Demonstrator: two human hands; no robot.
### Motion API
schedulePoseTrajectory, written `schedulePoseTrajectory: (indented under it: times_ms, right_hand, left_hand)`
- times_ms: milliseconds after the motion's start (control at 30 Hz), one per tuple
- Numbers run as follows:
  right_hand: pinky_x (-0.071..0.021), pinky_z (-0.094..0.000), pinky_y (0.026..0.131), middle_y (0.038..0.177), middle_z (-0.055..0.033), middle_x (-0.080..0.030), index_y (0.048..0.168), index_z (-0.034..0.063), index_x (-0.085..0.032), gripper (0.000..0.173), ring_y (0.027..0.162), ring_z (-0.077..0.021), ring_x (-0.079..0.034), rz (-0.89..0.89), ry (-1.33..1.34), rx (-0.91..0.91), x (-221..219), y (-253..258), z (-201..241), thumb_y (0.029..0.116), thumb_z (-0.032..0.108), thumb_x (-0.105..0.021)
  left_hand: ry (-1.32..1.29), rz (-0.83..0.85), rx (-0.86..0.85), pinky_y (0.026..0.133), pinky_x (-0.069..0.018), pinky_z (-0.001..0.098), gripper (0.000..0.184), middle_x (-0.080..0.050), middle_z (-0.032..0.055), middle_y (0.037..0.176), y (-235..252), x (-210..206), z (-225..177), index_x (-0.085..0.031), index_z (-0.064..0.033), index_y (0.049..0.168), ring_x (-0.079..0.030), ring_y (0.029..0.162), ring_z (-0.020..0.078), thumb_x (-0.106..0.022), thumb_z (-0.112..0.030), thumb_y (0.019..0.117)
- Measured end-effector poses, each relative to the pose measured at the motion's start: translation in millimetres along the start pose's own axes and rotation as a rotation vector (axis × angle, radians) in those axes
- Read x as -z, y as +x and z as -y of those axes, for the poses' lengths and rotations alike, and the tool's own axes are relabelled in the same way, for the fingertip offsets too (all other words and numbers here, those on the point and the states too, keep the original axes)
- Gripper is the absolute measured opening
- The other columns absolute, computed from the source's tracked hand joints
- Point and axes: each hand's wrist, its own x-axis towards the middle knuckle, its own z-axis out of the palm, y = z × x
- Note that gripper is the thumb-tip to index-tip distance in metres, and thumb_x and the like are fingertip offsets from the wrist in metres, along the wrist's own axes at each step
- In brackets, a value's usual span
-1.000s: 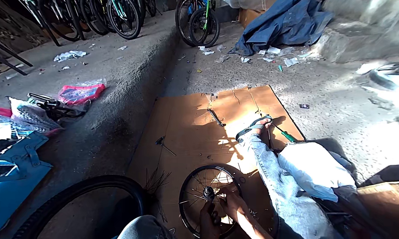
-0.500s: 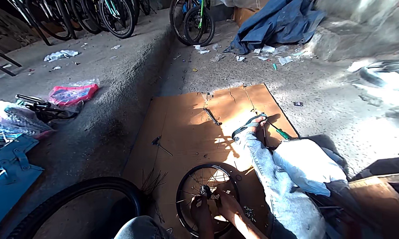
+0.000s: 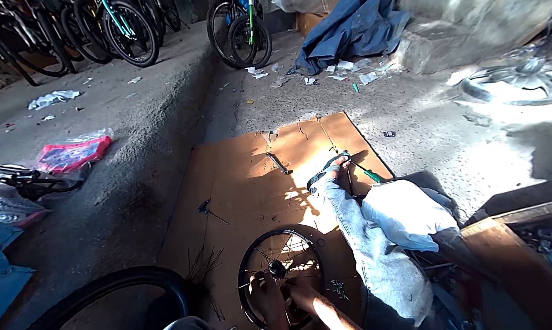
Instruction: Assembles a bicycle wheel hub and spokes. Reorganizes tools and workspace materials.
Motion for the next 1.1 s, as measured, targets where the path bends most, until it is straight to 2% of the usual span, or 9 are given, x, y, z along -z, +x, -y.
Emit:
schedulePoseTrajectory:
  times_ms: [167,300,367,433,500,567,767,900,1100]
  right_hand:
    - [-0.0613,-0.0541,0.077,0.106,-0.0075,-0.075,0.119,0.0201,-0.071,0.04,0.091,-0.0264,-0.073,-0.018,0.205,0.051,-27.1,74.3,-59.1,0.1014,0.05,-0.051]
    - [-0.0577,-0.0424,0.051,0.089,-0.0072,-0.075,0.113,0.0122,-0.069,0.041,0.067,-0.0195,-0.071,0.072,0.094,0.437,-21.7,110.8,-100.4,0.1056,0.042,-0.042]
    - [-0.0532,-0.049,0.079,0.099,-0.0121,-0.071,0.116,0.0081,-0.069,0.037,0.086,-0.0261,-0.067,-0.048,-0.074,0.054,-9.9,28.6,-22.9,0.1079,0.033,-0.042]
    - [-0.0518,-0.0541,0.091,0.112,-0.0183,-0.068,0.124,0.0045,-0.065,0.04,0.102,-0.0319,-0.067,-0.051,-0.279,-0.005,3.8,1.7,0.8,0.107,0.033,-0.043]
    - [-0.0507,-0.0587,0.096,0.122,-0.02,-0.068,0.13,0.0063,-0.063,0.041,0.114,-0.0357,-0.066,-0.122,-0.466,0.002,12.1,-8.5,6.1,0.105,0.033,-0.045]
    - [-0.0508,-0.0614,0.097,0.128,-0.0197,-0.066,0.137,0.0109,-0.059,0.042,0.119,-0.0384,-0.064,-0.202,-0.62,-0.007,20.2,-16.7,10.9,0.1022,0.033,-0.05]
    - [-0.0502,-0.0583,0.098,0.126,-0.0175,-0.067,0.132,0.0124,-0.062,0.037,0.12,-0.036,-0.064,-0.209,-0.783,0.004,44.8,-35.2,16.8,0.0997,0.029,-0.054]
    - [-0.0507,-0.0604,0.096,0.125,-0.0199,-0.066,0.128,0.0085,-0.061,0.037,0.118,-0.0378,-0.064,-0.111,-0.832,0.021,39.2,-49.1,17.3,0.0963,0.028,-0.06]
    - [-0.0505,-0.0598,0.095,0.116,-0.0176,-0.07,0.12,0.0079,-0.068,0.037,0.111,-0.0351,-0.066,-0.032,-0.822,0.076,39.7,-51.9,12.8,0.0957,0.036,-0.063]
  left_hand:
    - [0.026,-0.117,-0.087,0.092,-0.0532,0.0406,0.032,-0.065,0.0205,0.113,-2.4,-7.5,9.7,-0.061,0.0053,0.124,-0.064,0.102,0.0259,-0.055,-0.019,0.1046]
    - [-0.139,-0.071,0.292,0.085,-0.0577,0.0487,0.038,-0.061,0.0257,0.12,1.7,3.8,2.8,-0.052,0.0041,0.135,-0.066,0.1,0.0333,-0.046,-0.025,0.1108]
    - [-0.205,-0.002,0.458,0.08,-0.0556,0.054,0.05,-0.06,0.0271,0.125,0.6,2.7,14.6,-0.048,0.0012,0.141,-0.065,0.101,0.0368,-0.039,-0.039,0.112]
    - [-0.185,0.013,0.507,0.072,-0.056,0.0541,0.06,-0.064,0.0265,0.118,-1.1,-4.1,30.7,-0.054,0.0025,0.135,-0.066,0.093,0.0358,-0.038,-0.049,0.1091]
    - [-0.122,0.145,0.538,0.076,-0.0492,0.0509,0.053,-0.063,0.0253,0.121,-12.3,4.0,11.9,-0.056,0.0061,0.132,-0.06,0.095,0.0328,-0.036,-0.038,0.1111]
    - [-0.01,0.204,0.508,0.07,-0.048,0.0453,0.039,-0.067,0.0205,0.107,-16.7,0.2,10.0,-0.064,0.0056,0.118,-0.059,0.085,0.0275,-0.04,-0.025,0.1108]
    - [-0.177,0.353,0.558,0.073,-0.0547,0.0412,0.03,-0.065,0.0168,0.1,-28.1,-2.7,1.3,-0.057,0.0017,0.128,-0.064,0.081,0.024,-0.04,-0.018,0.1124]
    - [-0.194,0.462,0.637,0.096,-0.0486,0.0525,0.036,-0.066,0.0168,0.126,-25.0,1.5,-0.3,-0.06,-0.0026,0.132,-0.062,0.115,0.0298,-0.045,-0.027,0.1111]
    - [-0.423,0.459,0.76,0.076,-0.0511,0.0428,0.041,-0.07,0.0131,0.111,-18.6,1.0,-0.5,-0.062,-0.0064,0.123,-0.066,0.091,0.0254,-0.036,-0.034,0.1087]
